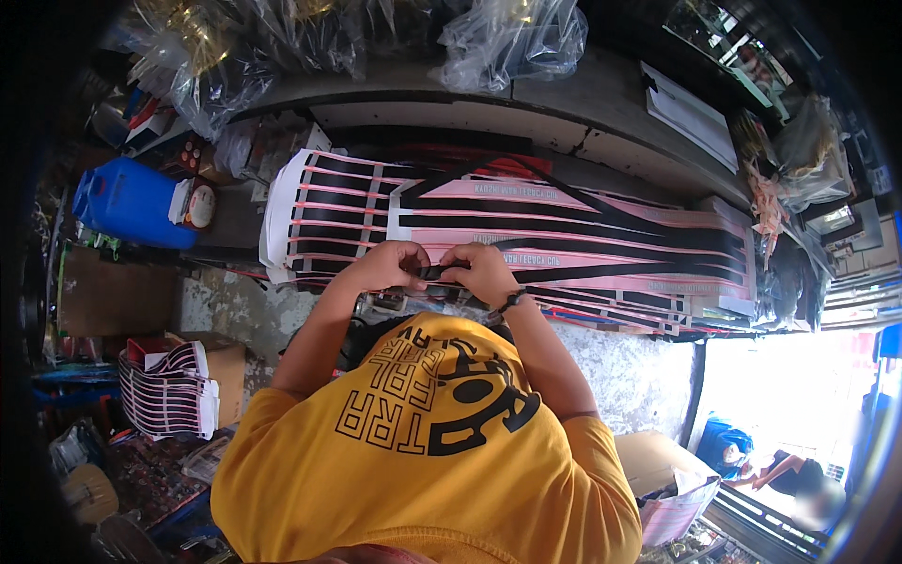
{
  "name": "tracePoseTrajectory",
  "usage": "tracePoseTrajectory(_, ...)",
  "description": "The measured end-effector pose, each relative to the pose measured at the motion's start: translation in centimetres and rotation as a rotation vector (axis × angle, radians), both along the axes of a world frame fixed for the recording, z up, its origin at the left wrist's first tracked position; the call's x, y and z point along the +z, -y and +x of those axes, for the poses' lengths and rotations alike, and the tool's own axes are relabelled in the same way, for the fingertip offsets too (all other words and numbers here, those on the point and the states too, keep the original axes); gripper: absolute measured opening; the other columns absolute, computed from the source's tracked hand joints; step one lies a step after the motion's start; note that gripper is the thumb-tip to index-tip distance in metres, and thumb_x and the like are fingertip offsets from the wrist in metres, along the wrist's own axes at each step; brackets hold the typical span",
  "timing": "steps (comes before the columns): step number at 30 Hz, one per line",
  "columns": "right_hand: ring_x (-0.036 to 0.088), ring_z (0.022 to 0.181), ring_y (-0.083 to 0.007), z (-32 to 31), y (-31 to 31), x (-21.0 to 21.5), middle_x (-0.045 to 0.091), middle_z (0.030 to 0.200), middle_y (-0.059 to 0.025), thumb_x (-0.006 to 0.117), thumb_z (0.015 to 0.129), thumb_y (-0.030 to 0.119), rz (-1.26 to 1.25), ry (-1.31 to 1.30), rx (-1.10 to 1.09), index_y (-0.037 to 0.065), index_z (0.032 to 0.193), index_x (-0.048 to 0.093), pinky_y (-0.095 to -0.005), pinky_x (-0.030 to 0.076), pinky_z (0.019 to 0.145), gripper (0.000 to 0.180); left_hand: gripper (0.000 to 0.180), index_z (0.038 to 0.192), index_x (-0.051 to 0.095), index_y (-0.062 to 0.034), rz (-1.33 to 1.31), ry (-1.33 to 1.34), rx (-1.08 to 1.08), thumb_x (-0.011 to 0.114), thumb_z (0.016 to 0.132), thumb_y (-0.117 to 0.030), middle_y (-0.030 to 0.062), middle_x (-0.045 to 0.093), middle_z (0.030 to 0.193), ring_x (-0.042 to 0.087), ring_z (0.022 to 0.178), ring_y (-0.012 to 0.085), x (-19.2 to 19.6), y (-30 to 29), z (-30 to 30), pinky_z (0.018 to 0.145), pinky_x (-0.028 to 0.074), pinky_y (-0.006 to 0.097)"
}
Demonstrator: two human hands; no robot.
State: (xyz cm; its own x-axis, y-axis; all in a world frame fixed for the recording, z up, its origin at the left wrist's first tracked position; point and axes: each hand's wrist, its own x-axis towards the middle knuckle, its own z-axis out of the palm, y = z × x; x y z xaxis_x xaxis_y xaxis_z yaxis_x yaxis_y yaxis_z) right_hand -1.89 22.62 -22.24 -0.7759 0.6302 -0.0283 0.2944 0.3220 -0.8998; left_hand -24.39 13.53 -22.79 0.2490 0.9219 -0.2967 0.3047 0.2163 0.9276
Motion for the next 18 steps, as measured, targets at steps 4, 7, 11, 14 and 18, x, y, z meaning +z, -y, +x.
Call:
tracePoseTrajectory(4,0.066,0.082,-0.0237,0.1,-0.2,0.2,0.07,0.091,-0.0116,0.076,0.074,0.011,-0.048,0.064,-0.015,0.004,0.096,0.071,-0.0317,0.051,0.077,0.023,0.046,0.114,0.059,-0.0015,-0.041,0.182,0.117,0.079,0.073,-0.004,0.0093,0.062,0.1,0.062,0.081,0.0165,-4.2,-1.4,-3.0,0.07,0.049,0.03)
tracePoseTrajectory(7,0.064,0.08,-0.013,-0.1,-0.2,0.5,0.069,0.085,-0.0072,0.075,0.078,0.007,-0.036,-0.013,-0.055,0.0,0.098,0.07,-0.0274,0.051,0.075,0.022,0.048,0.114,0.059,-0.0018,0.377,-0.586,0.61,0.081,0.072,-0.01,0.0138,0.062,0.098,0.063,0.086,0.0254,-8.3,-3.2,-3.0,0.074,0.05,0.034)
tracePoseTrajectory(11,0.064,0.078,-0.0136,-0.6,-0.5,1.1,0.069,0.085,-0.007,0.077,0.077,0.009,-0.024,-0.091,-0.135,0.001,0.103,0.07,-0.0275,0.051,0.074,0.028,0.049,0.105,0.056,-0.0023,0.444,-0.696,0.728,0.085,0.068,-0.017,0.0199,0.059,0.1,0.061,0.094,0.0399,-10.5,-4.7,-2.0,0.08,0.05,0.047)
tracePoseTrajectory(14,0.063,0.078,-0.0137,-0.7,-1.1,1.4,0.069,0.085,-0.007,0.079,0.076,0.01,0.02,0.018,-0.162,0.001,0.102,0.071,-0.0274,0.051,0.073,0.029,0.042,0.095,0.057,-0.0006,0.359,-0.7,0.72,0.085,0.068,-0.016,0.0204,0.06,0.098,0.061,0.092,0.0412,-9.9,-5.1,-1.8,0.078,0.05,0.048)
tracePoseTrajectory(18,0.064,0.076,-0.0177,-0.9,-1.9,1.1,0.07,0.086,-0.0106,0.079,0.074,0.012,0.102,0.043,-0.183,0.001,0.099,0.072,-0.0291,0.051,0.072,0.028,0.029,0.088,0.061,0.0012,0.369,-0.481,0.647,0.082,0.073,-0.013,0.0147,0.065,0.086,0.064,0.079,0.0296,-7.9,-4.9,-1.6,0.07,0.05,0.039)
